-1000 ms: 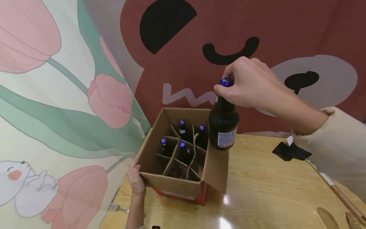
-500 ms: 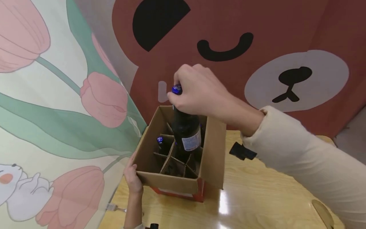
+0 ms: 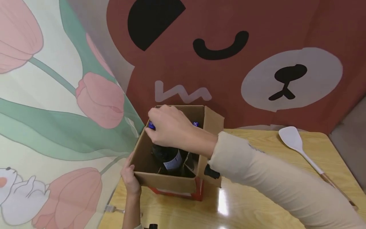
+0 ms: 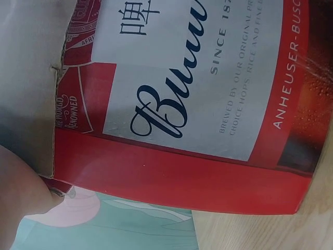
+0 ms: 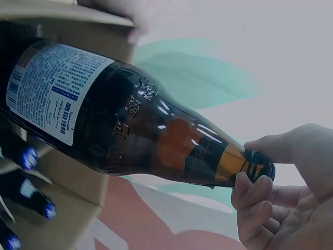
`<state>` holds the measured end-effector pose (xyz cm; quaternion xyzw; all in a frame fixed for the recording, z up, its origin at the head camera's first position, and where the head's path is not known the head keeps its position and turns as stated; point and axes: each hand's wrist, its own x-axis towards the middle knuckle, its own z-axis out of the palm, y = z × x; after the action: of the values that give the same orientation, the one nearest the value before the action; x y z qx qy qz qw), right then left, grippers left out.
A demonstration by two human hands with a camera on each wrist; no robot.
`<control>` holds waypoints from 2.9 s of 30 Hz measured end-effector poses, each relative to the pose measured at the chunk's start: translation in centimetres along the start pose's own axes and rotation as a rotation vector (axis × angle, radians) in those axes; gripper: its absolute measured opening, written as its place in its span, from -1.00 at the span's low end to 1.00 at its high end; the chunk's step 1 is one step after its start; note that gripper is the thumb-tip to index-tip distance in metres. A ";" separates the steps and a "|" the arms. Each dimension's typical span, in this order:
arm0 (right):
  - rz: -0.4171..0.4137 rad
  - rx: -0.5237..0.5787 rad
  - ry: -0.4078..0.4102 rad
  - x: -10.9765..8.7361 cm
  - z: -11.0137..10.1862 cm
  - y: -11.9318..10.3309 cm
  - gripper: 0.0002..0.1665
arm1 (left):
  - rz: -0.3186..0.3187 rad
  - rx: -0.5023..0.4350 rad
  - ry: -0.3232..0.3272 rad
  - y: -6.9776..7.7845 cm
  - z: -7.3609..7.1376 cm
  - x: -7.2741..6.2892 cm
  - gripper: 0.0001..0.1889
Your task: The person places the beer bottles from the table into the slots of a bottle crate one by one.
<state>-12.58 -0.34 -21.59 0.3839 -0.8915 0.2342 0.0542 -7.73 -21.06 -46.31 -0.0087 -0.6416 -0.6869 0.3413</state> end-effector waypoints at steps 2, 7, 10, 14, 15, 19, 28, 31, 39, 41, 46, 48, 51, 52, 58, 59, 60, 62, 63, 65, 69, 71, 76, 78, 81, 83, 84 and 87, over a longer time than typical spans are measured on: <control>0.011 0.010 -0.018 0.0 0.8 0.1 -0.70 | 0.002 -0.002 -0.001 -0.1 0.0 0.1 -0.43; 0.031 0.042 -0.046 0.1 2.8 0.8 -0.73 | 0.010 0.008 -0.008 -0.1 -0.2 0.0 -0.42; 0.032 0.038 -0.055 0.1 3.7 1.1 -0.71 | 0.010 0.002 -0.005 -0.1 -0.3 0.0 -0.42; 0.031 0.043 -0.073 -0.3 4.8 1.5 -0.69 | 0.027 -0.004 -0.022 -0.2 -0.2 0.2 -0.43; 0.032 0.047 -0.081 -0.5 5.1 1.5 -0.68 | 0.033 -0.002 -0.028 -0.3 -0.2 0.2 -0.44; 0.034 0.066 -0.103 -1.0 6.4 2.1 -0.63 | 0.035 0.007 -0.036 -0.3 -0.1 0.3 -0.44; -0.003 0.084 -0.184 -1.5 9.8 3.2 -0.61 | -0.003 0.030 -0.033 -0.4 -0.2 0.2 -0.43; -0.002 0.089 -0.224 -1.6 11.2 3.7 -0.60 | -0.011 0.026 -0.039 -0.3 -0.2 0.2 -0.42; 0.017 0.063 -0.318 -2.3 13.6 4.7 -0.73 | -0.003 0.014 -0.054 -0.1 0.3 0.3 -0.42; 0.022 0.042 -0.342 -2.3 13.9 4.5 -0.78 | 0.008 0.023 -0.053 -0.1 0.2 0.3 -0.42; 0.025 -0.036 -0.413 -2.0 13.7 3.8 -0.82 | 0.054 0.043 -0.022 0.0 -0.3 0.3 -0.44; 0.044 -0.047 -0.401 -2.1 13.0 3.8 -0.81 | 0.059 0.038 -0.031 0.0 -0.3 0.3 -0.44; 0.098 -0.020 -0.303 -3.0 11.0 4.4 -0.62 | 0.050 0.029 -0.046 -0.3 -0.1 0.2 -0.44; 0.116 -0.003 -0.249 -3.4 10.2 4.7 -0.54 | 0.050 0.033 -0.045 -0.4 0.1 0.1 -0.44; 0.198 0.026 0.114 -7.0 5.9 8.4 -0.43 | 0.058 0.059 0.016 -0.6 0.4 -0.2 -0.43; 0.214 0.000 0.167 -7.9 5.4 9.3 -0.44 | 0.059 0.058 0.022 -0.6 0.4 -0.3 -0.43; 0.239 -0.030 0.210 -8.8 5.0 10.2 -0.43 | 0.062 0.058 0.023 -0.5 0.3 -0.3 -0.43; 0.314 -0.107 0.271 -10.8 4.3 12.1 -0.36 | 0.071 0.060 0.020 -0.5 0.3 -0.4 -0.43; 0.362 -0.147 0.288 -11.9 4.0 13.1 -0.31 | 0.072 0.062 0.021 -0.4 0.3 -0.5 -0.43; 0.474 -0.210 0.289 -13.9 3.6 14.9 -0.20 | 0.079 0.064 0.025 -0.4 0.0 -0.5 -0.44; 0.667 -0.271 0.241 -17.6 3.3 18.3 -0.02 | 0.067 0.070 0.058 -0.3 -0.7 -0.6 -0.44; 0.717 -0.271 0.215 -19.0 3.3 19.5 0.01 | 0.069 0.078 0.069 -0.3 -1.1 -0.6 -0.44; 0.719 -0.244 0.206 -20.8 4.1 21.3 0.01 | 0.151 0.117 0.082 0.0 -1.9 -0.4 -0.46; 0.711 -0.233 0.212 -21.1 4.5 21.6 -0.01 | 0.186 0.115 0.083 0.2 -2.1 -0.2 -0.48; 0.720 -0.217 0.203 -21.3 4.7 21.9 -0.03 | 0.195 0.090 0.075 0.3 -2.2 0.1 -0.49; 0.719 -0.203 0.203 -21.5 4.7 22.1 -0.04 | 0.180 0.068 0.069 0.3 -2.1 0.2 -0.49; 0.718 -0.195 0.204 -21.6 4.6 22.2 -0.04 | 0.169 0.054 0.071 0.3 -1.9 0.2 -0.50; 0.710 -0.163 0.217 -21.8 4.4 22.4 -0.06 | 0.136 0.025 0.056 0.3 -1.5 0.2 -0.51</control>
<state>-12.90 25.38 -39.95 0.0183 -0.9739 0.2059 0.0940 -7.15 -22.48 -46.23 -0.0289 -0.6383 -0.6540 0.4050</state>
